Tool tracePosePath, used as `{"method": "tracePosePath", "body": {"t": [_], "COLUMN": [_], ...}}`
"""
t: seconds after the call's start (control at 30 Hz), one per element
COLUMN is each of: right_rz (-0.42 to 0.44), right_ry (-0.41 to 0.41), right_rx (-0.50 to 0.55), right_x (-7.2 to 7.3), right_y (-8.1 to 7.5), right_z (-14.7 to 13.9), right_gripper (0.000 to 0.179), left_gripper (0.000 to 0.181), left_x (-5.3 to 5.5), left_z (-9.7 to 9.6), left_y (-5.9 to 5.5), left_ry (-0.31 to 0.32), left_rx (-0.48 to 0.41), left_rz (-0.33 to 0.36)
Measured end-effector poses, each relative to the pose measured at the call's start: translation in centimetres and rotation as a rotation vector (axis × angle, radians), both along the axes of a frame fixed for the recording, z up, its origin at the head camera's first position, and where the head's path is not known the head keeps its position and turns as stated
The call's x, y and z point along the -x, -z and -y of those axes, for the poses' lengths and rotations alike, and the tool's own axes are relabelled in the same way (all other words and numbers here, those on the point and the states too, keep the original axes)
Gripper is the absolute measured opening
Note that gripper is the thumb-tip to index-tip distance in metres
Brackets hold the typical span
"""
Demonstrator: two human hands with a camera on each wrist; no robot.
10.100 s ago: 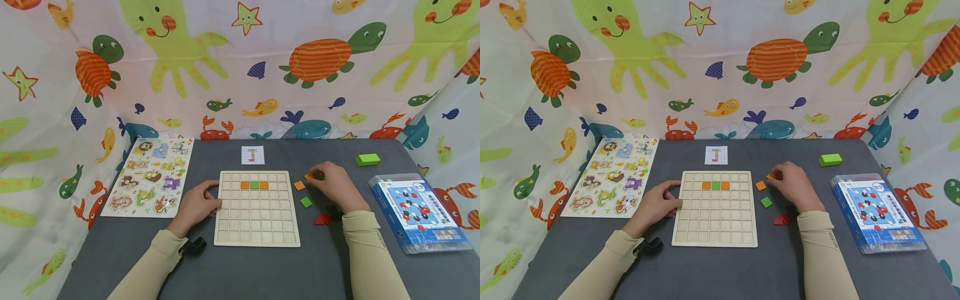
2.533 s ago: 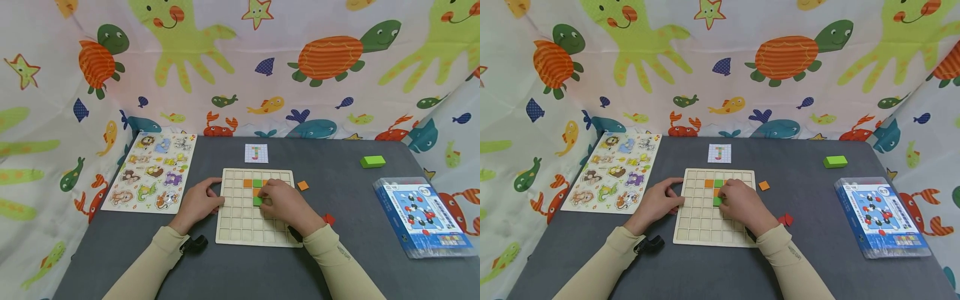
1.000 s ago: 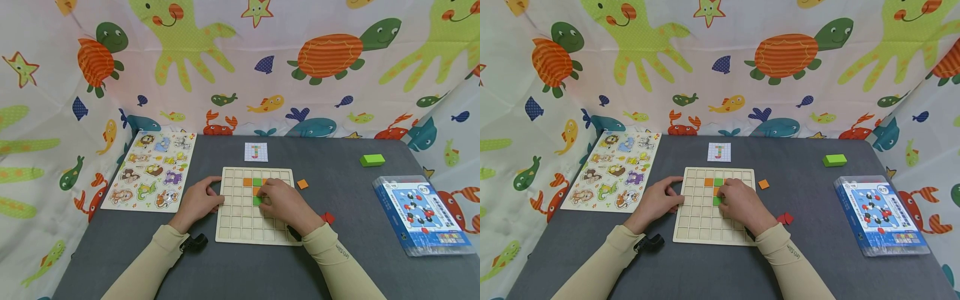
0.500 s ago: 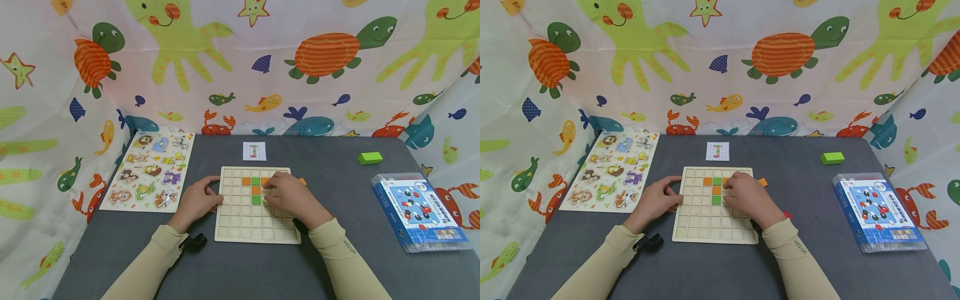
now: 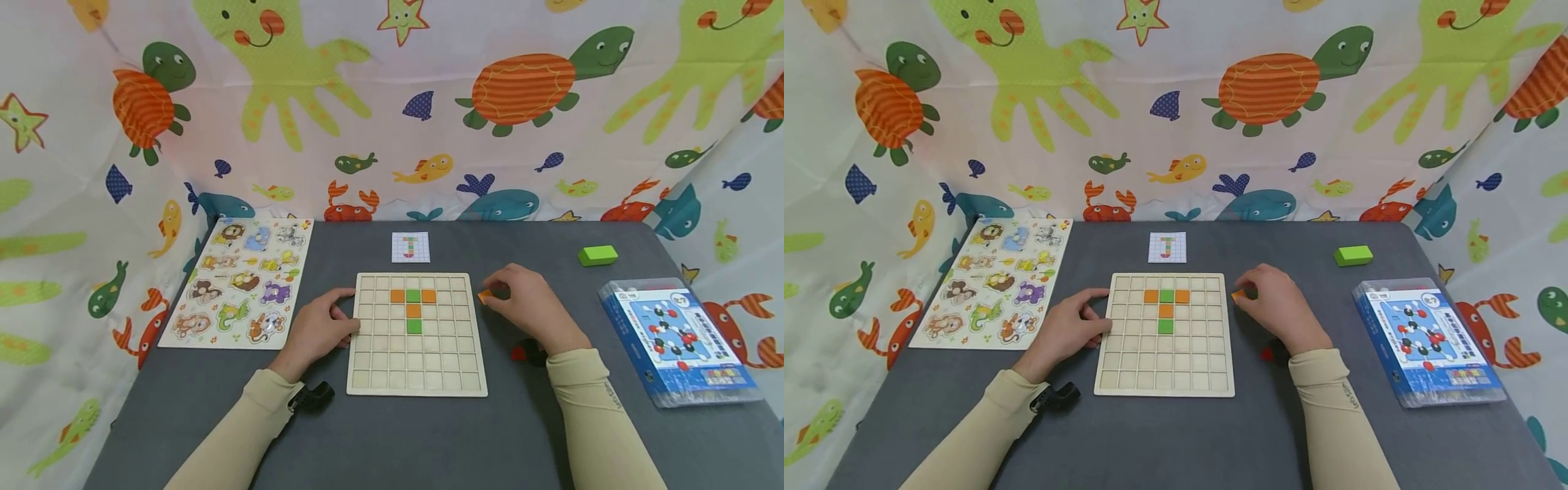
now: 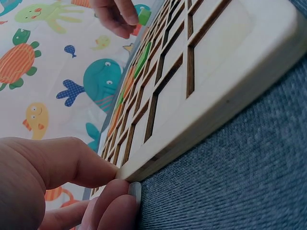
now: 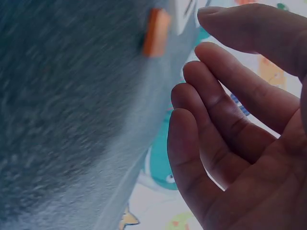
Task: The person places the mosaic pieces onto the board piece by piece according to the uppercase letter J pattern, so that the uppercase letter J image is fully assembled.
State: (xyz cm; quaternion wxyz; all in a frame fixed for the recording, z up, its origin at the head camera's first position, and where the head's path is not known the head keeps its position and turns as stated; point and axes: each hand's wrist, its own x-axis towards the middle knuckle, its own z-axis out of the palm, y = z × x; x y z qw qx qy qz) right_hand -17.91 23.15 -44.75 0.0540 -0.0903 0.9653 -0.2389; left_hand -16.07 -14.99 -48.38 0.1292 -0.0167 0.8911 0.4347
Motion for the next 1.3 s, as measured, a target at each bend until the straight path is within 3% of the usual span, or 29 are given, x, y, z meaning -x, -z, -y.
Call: {"method": "tracePosePath", "body": {"t": [0.47,0.87,1.3], "right_rz": [0.039,0.041,0.072], "right_ry": [-0.022,-0.026,-0.004], "right_rx": [-0.032,-0.053,-0.069], "right_x": [0.3,1.0,0.7], "right_y": [1.3,1.5,1.3], "right_z": [-0.5,-0.2,-0.5], "right_gripper": [0.035,0.028,0.027], "left_gripper": [0.064,0.063,0.063], "left_x": [-0.2,-0.1,0.0], "left_z": [0.3,0.4,0.0], "left_y": [0.1,0.0,0.1], "left_ry": [-0.001,-0.02,-0.008], "left_rx": [-0.004,0.004,-0.003], "left_rz": [0.004,0.011,0.013]}}
